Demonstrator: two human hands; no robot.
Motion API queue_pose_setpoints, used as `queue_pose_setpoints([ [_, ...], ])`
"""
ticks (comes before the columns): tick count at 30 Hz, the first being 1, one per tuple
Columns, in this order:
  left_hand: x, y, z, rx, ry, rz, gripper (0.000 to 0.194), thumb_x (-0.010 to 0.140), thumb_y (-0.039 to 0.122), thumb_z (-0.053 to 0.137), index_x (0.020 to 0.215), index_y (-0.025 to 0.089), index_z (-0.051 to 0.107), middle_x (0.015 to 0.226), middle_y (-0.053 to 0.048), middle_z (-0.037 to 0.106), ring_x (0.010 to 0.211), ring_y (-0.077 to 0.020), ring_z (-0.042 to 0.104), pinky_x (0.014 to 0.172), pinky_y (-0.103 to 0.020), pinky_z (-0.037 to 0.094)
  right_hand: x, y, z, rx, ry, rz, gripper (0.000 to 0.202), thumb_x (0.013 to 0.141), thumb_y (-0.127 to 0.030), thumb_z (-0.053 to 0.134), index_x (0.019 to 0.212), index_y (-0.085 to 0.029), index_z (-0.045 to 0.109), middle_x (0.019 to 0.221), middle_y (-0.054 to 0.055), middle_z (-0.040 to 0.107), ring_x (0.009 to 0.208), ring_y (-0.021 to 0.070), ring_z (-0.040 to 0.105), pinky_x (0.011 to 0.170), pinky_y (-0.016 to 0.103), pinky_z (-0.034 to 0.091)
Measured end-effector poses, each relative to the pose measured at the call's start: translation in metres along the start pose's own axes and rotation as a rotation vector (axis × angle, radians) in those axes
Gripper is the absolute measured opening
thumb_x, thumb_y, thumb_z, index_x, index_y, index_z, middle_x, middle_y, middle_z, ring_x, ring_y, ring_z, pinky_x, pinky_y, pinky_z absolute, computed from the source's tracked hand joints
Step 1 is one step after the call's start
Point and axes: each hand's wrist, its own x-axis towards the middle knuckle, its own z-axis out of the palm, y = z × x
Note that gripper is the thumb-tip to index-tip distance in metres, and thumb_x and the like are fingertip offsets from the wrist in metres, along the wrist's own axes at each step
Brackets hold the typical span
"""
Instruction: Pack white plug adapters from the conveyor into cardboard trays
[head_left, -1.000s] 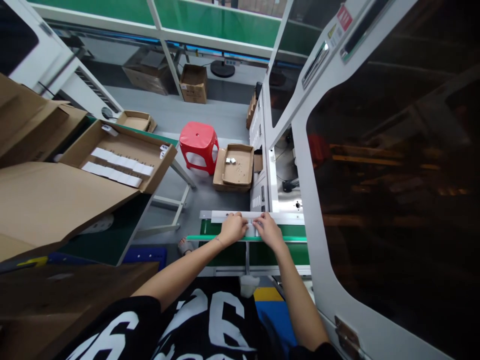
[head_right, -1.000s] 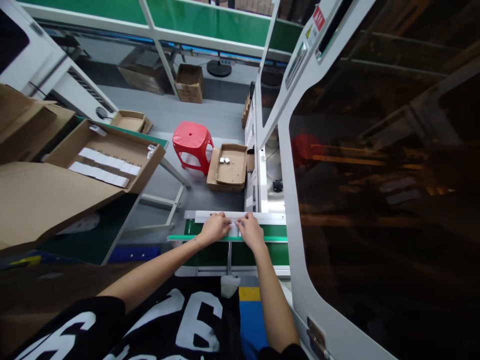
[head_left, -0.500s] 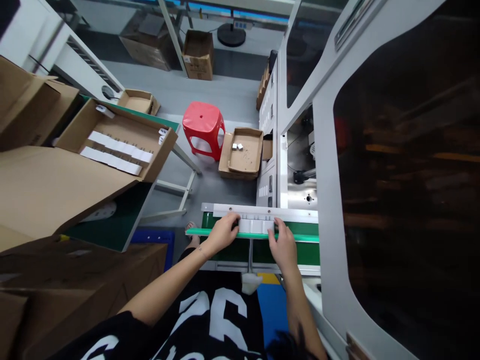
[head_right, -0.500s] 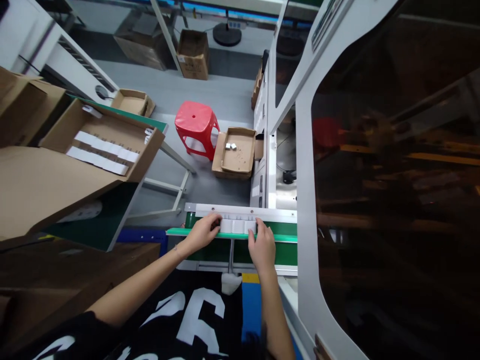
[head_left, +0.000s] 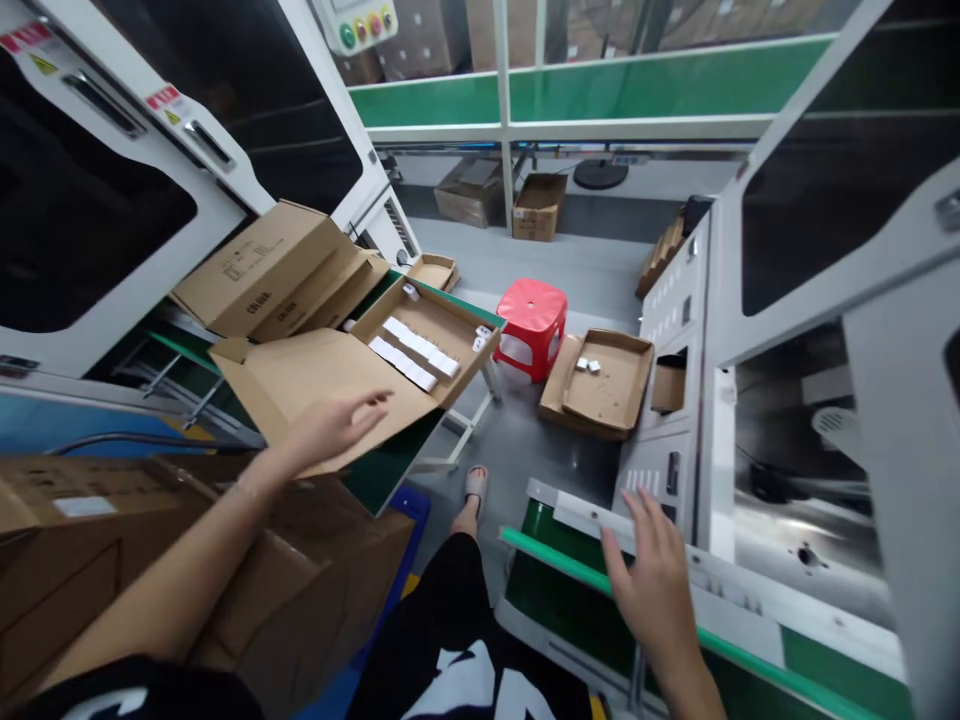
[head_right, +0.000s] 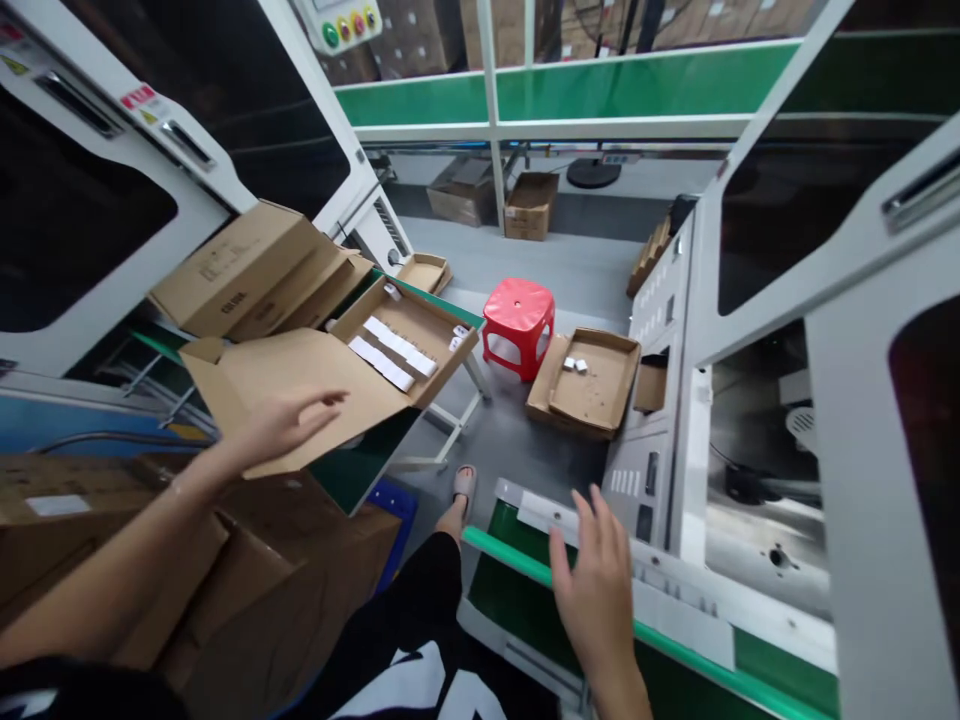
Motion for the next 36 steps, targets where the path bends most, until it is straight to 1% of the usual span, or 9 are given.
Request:
queue_pose_setpoints([
  [3, 0.065, -0.084, -0.022, 0.185, 0.011, 0.028, 0.040, 0.088, 0.039, 0.045, 0.119, 0.016, 0.055, 0.112, -0.009, 0.065, 0.097, -0.0218, 0.060, 0.085, -0.033, 0.047, 0.079, -0.051, 0.043, 0.093, -0.179, -0.162, 0.042, 0.092, -0.036, 0.042, 0.129, -0.018, 0.045, 0.127, 0.013, 0.052, 0.117, 0.0266, 0.047, 0.096, 0.043, 0.042],
  [5, 0.117, -0.126, -0.018, 0.294, -0.034, 0.125, 0.039, 0.087, 0.034, 0.047, 0.121, 0.015, 0.052, 0.116, -0.011, 0.062, 0.103, -0.0228, 0.057, 0.088, -0.033, 0.044, 0.133, -0.092, 0.083, 0.127, -0.274, -0.214, 0.039, 0.092, -0.033, 0.042, 0.128, -0.017, 0.046, 0.123, 0.013, 0.055, 0.113, 0.0258, 0.049, 0.093, 0.041, 0.044],
  [10, 0.228, -0.191, 0.045, 0.447, -0.227, 0.443, 0.041, 0.078, 0.018, 0.058, 0.119, 0.017, 0.053, 0.121, -0.013, 0.056, 0.109, -0.0243, 0.052, 0.084, -0.030, 0.042, 0.241, -0.179, 0.213, 0.035, -0.457, -0.196, 0.036, 0.086, -0.026, 0.056, 0.120, -0.017, 0.047, 0.118, 0.011, 0.053, 0.107, 0.0230, 0.050, 0.089, 0.035, 0.046],
  [13, 0.268, -0.214, 0.090, 0.419, -0.257, 0.543, 0.046, 0.072, 0.015, 0.065, 0.117, 0.020, 0.054, 0.118, -0.010, 0.058, 0.108, -0.0235, 0.052, 0.082, -0.029, 0.041, 0.273, -0.198, 0.285, -0.104, -0.528, -0.076, 0.043, 0.077, -0.025, 0.069, 0.114, -0.018, 0.048, 0.117, 0.012, 0.050, 0.103, 0.0243, 0.050, 0.081, 0.037, 0.049],
  [16, 0.290, -0.233, 0.118, 0.366, -0.258, 0.587, 0.048, 0.071, 0.019, 0.069, 0.117, 0.023, 0.054, 0.118, -0.009, 0.058, 0.108, -0.0223, 0.052, 0.084, -0.029, 0.039, 0.284, -0.200, 0.330, -0.155, -0.558, -0.019, 0.046, 0.072, -0.025, 0.073, 0.110, -0.017, 0.049, 0.114, 0.013, 0.050, 0.100, 0.0258, 0.051, 0.073, 0.037, 0.052],
  [19, 0.299, -0.250, 0.128, 0.300, -0.231, 0.606, 0.049, 0.073, 0.023, 0.069, 0.119, 0.026, 0.054, 0.122, -0.009, 0.056, 0.112, -0.0227, 0.050, 0.087, -0.030, 0.036, 0.286, -0.202, 0.348, -0.176, -0.561, 0.009, 0.041, 0.074, -0.026, 0.071, 0.108, -0.019, 0.049, 0.114, 0.012, 0.049, 0.103, 0.0263, 0.047, 0.071, 0.035, 0.053],
  [24, 0.303, -0.269, 0.137, 0.256, -0.195, 0.616, 0.055, 0.073, 0.025, 0.069, 0.125, 0.029, 0.052, 0.123, -0.008, 0.056, 0.103, -0.0220, 0.053, 0.086, -0.031, 0.036, 0.286, -0.209, 0.358, -0.197, -0.548, 0.052, 0.043, 0.074, -0.028, 0.073, 0.109, -0.019, 0.049, 0.115, 0.013, 0.048, 0.106, 0.0272, 0.044, 0.074, 0.037, 0.053],
  [29, 0.304, -0.271, 0.145, 0.289, -0.187, 0.656, 0.056, 0.075, 0.029, 0.068, 0.128, 0.029, 0.049, 0.116, -0.009, 0.058, 0.100, -0.0237, 0.051, 0.084, -0.032, 0.037, 0.282, -0.207, 0.363, -0.210, -0.555, 0.006, 0.051, 0.074, -0.029, 0.073, 0.117, -0.019, 0.048, 0.117, 0.013, 0.048, 0.103, 0.0265, 0.045, 0.077, 0.038, 0.053],
  [36, 0.301, -0.267, 0.142, 0.259, -0.202, 0.669, 0.049, 0.078, 0.027, 0.063, 0.124, 0.028, 0.050, 0.108, -0.009, 0.058, 0.099, -0.0239, 0.051, 0.079, -0.031, 0.038, 0.284, -0.205, 0.365, -0.244, -0.592, -0.021, 0.032, 0.086, -0.015, 0.053, 0.117, -0.015, 0.050, 0.109, 0.014, 0.052, 0.099, 0.0272, 0.047, 0.067, 0.034, 0.053],
])
